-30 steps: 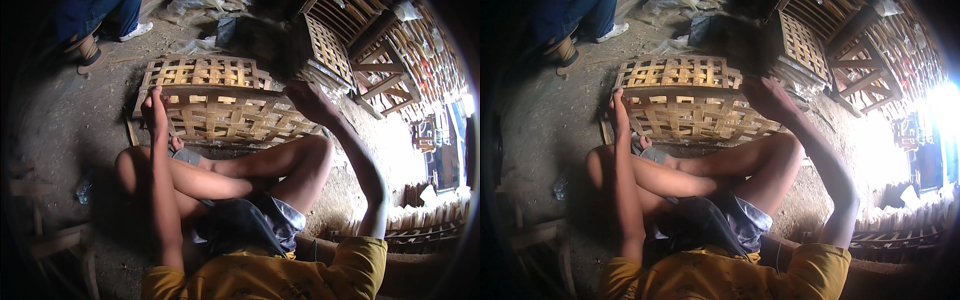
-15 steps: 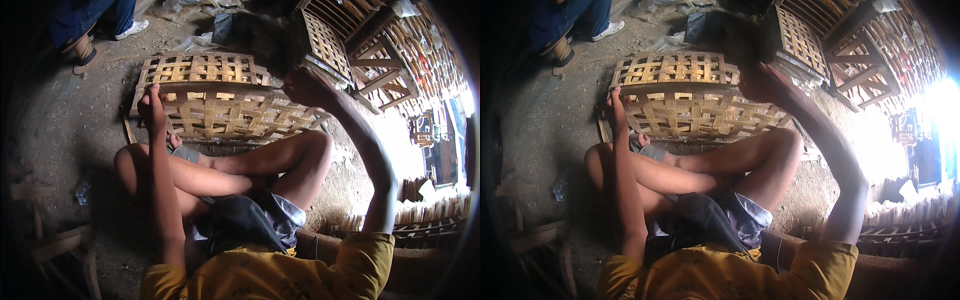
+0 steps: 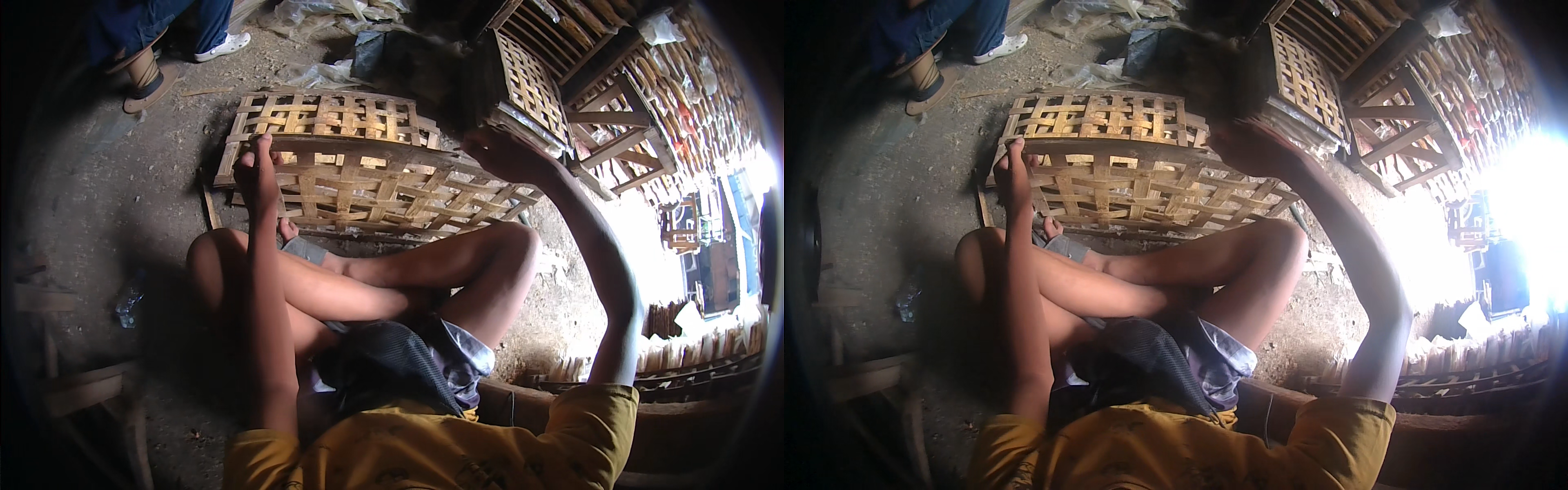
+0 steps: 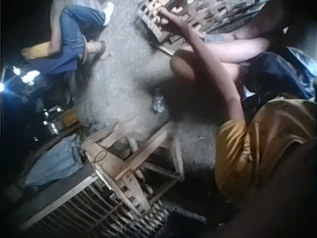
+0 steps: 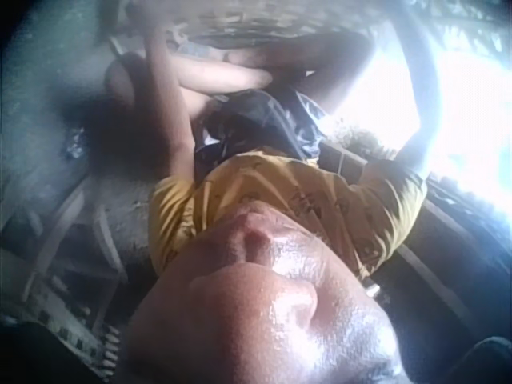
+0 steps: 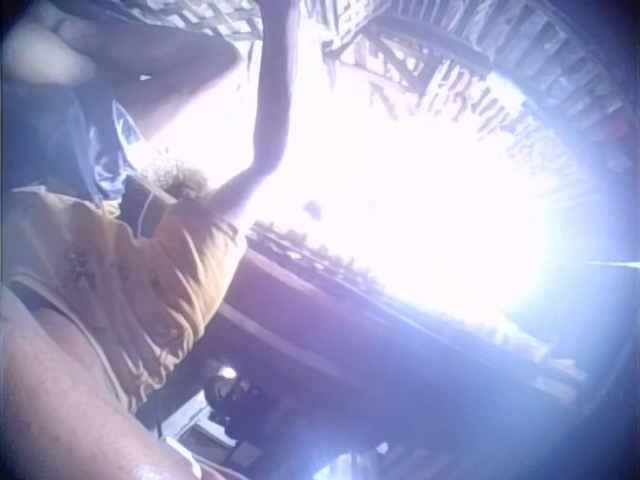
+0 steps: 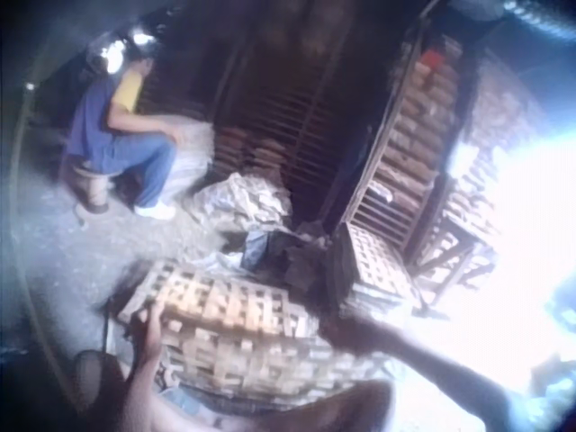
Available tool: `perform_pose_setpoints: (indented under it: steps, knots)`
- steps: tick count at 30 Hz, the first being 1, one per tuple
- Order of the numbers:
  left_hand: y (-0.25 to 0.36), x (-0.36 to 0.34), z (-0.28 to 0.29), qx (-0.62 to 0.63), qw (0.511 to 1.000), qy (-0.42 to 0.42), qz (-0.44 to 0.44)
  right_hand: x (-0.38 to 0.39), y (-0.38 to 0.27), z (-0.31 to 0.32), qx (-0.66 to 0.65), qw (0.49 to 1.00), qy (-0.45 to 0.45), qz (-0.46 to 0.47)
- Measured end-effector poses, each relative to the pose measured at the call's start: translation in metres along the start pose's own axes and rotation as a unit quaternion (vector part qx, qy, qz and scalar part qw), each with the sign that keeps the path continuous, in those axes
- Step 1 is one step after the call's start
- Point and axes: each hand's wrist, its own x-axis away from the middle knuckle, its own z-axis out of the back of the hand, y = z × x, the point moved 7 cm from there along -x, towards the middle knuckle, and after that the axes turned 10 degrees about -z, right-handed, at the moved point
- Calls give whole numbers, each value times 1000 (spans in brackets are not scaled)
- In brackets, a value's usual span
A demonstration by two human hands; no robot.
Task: The person sits on the floor and weaves thin wooden strips into a lattice pattern by hand. They repeatedly interlace the strips, adjust the alignment, and press the edges to secure the weave.
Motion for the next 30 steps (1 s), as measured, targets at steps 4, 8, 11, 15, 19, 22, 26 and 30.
perform_pose_setpoints:
  steps: [4,8,11,15,19,22,26,30]
  knots:
    - [2,2,-3,9,1000,-1,12,-14,0,-13,-54,998,30,23]
    - [10,5,-1,-21,1000,1,11,-19,2,-14,-19,996,83,23]
    - [11,4,3,-54,998,-5,9,-9,-1,-5,-73,989,117,55]
    - [17,4,5,-72,996,-3,-43,-2,4,1,-14,992,128,11]
    - [13,3,5,-49,998,12,-34,14,40,5,129,988,65,-62]
    - [15,10,-5,3,999,34,-26,27,115,-9,32,999,31,2]
    - [4,12,-23,60,998,24,0,76,116,16,-68,987,139,-42]
    - [-2,-3,4,-4,1000,16,14,54,54,1,-96,985,140,10]
